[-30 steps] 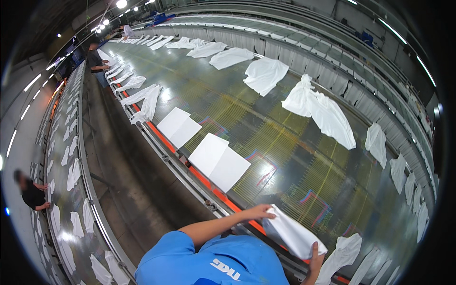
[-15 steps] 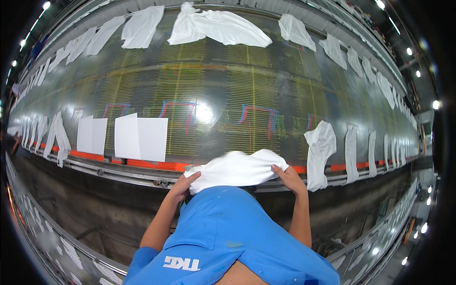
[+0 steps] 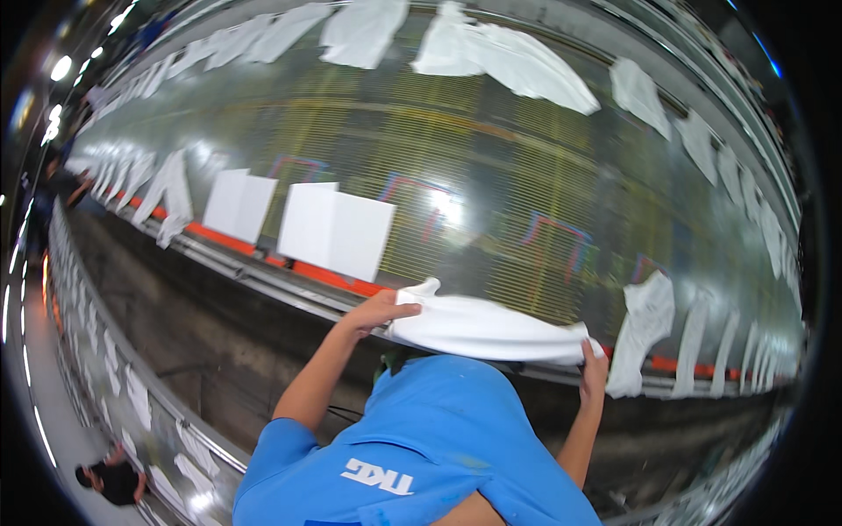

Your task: The person aligns white t-shirts on a conveyor, then uses a squeegee to pull black ink across a blue screen to print a design. After printing, the person scrapes excess ink from the screen and returns to the conveyor to position more shirts.

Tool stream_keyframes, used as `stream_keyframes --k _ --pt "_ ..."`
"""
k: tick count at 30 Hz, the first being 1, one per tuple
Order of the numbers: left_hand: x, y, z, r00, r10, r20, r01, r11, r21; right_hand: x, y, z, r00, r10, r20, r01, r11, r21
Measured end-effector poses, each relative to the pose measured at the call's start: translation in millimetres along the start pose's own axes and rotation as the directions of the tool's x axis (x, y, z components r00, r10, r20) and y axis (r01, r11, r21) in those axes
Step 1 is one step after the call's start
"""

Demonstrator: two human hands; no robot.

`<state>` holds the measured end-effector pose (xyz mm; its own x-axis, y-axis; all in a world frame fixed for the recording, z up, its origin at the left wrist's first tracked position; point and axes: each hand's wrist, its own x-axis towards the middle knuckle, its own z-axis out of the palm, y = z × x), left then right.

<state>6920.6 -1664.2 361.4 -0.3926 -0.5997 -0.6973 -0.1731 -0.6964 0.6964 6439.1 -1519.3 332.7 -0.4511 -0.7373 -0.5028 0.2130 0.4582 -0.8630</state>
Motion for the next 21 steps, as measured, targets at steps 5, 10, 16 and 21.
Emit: stream_keyframes --k 5,10,16,21 --pt "-13.6 -14.0 -25.8 0.988 0.126 -0.088 -0.147 0.938 -0.314 12.4 7.5 15.0 0.999 0.014 0.048 -0.012 0.999 -0.039" --pt "8.9 -27.9 -34.1 0.985 0.153 -0.073 -0.170 0.888 -0.427 50.5 -14.7 49.2 0.983 -0.085 0.164 0.110 0.983 -0.150" --pt "12.3 -34.6 -55.8 0.994 0.050 -0.094 -0.050 0.999 0.004 40.5 -20.1 52.1 0.982 0.037 0.183 0.011 0.967 -0.254" --pt "-8.4 -45.5 -64.8 0.998 0.001 0.062 0.009 0.988 -0.152 13.6 5.4 49.9 0.966 0.183 0.180 -0.161 0.978 -0.132"
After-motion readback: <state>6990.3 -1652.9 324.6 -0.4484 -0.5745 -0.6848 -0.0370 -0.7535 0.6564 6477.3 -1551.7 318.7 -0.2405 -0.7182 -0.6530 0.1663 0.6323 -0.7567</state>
